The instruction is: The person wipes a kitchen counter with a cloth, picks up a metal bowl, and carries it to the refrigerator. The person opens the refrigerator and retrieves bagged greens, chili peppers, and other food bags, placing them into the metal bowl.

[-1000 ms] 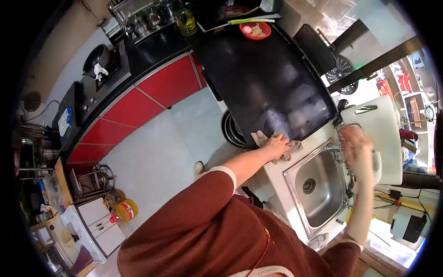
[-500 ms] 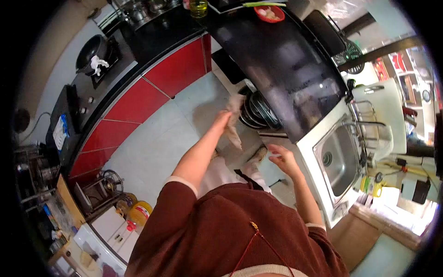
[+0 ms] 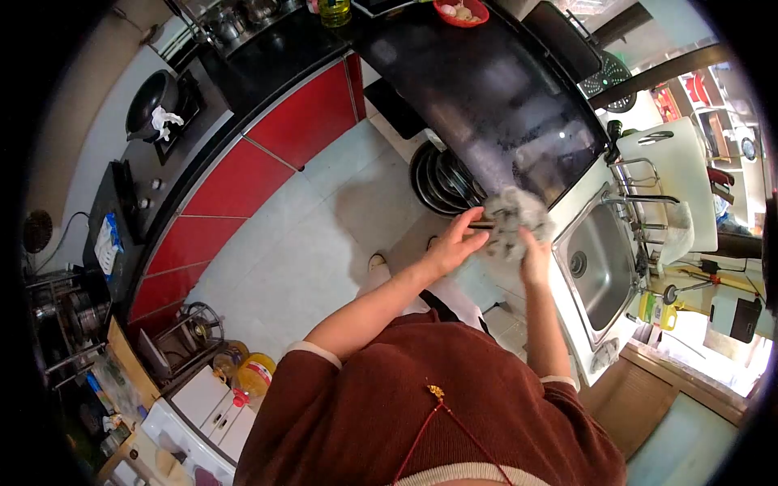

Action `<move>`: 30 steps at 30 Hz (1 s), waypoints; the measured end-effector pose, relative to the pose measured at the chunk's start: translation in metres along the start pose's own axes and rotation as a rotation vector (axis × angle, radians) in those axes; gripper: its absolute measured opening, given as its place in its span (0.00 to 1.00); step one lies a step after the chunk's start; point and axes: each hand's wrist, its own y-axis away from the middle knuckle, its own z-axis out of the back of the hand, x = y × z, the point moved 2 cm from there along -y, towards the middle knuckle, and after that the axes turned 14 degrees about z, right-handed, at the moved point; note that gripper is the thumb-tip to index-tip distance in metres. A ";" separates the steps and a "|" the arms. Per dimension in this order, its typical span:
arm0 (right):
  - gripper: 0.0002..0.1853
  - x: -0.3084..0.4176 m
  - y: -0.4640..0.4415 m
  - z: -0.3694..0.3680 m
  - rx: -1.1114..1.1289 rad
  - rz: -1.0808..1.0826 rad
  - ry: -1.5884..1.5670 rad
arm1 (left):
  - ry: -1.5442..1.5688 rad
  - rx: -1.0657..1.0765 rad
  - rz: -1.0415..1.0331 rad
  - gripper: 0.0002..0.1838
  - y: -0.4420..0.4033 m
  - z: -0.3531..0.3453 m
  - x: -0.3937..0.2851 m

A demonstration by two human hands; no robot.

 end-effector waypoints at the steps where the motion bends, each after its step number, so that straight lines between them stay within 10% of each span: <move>1: 0.24 0.008 -0.016 0.019 0.015 0.051 0.018 | -0.198 -0.056 -0.117 0.26 -0.013 0.011 0.011; 5: 0.20 0.004 -0.096 0.108 -0.080 0.457 0.588 | -0.344 -0.113 0.023 0.20 -0.026 0.046 0.038; 12: 0.36 0.009 -0.151 0.111 0.179 0.171 1.686 | -0.254 -0.321 0.203 0.17 -0.026 0.082 0.082; 15: 0.22 0.007 -0.131 0.062 0.255 0.736 1.169 | -0.201 -0.315 0.285 0.16 -0.021 0.091 0.092; 20: 0.14 -0.078 -0.022 -0.037 0.816 -0.093 0.265 | -0.089 -0.336 0.281 0.15 -0.025 0.114 0.140; 25: 0.12 -0.232 0.011 -0.037 0.520 -0.815 -0.059 | -0.042 -0.420 0.307 0.16 -0.034 0.132 0.158; 30: 0.10 -0.345 -0.012 -0.031 0.118 -0.996 -0.114 | 0.072 -0.470 0.373 0.16 -0.054 0.162 0.183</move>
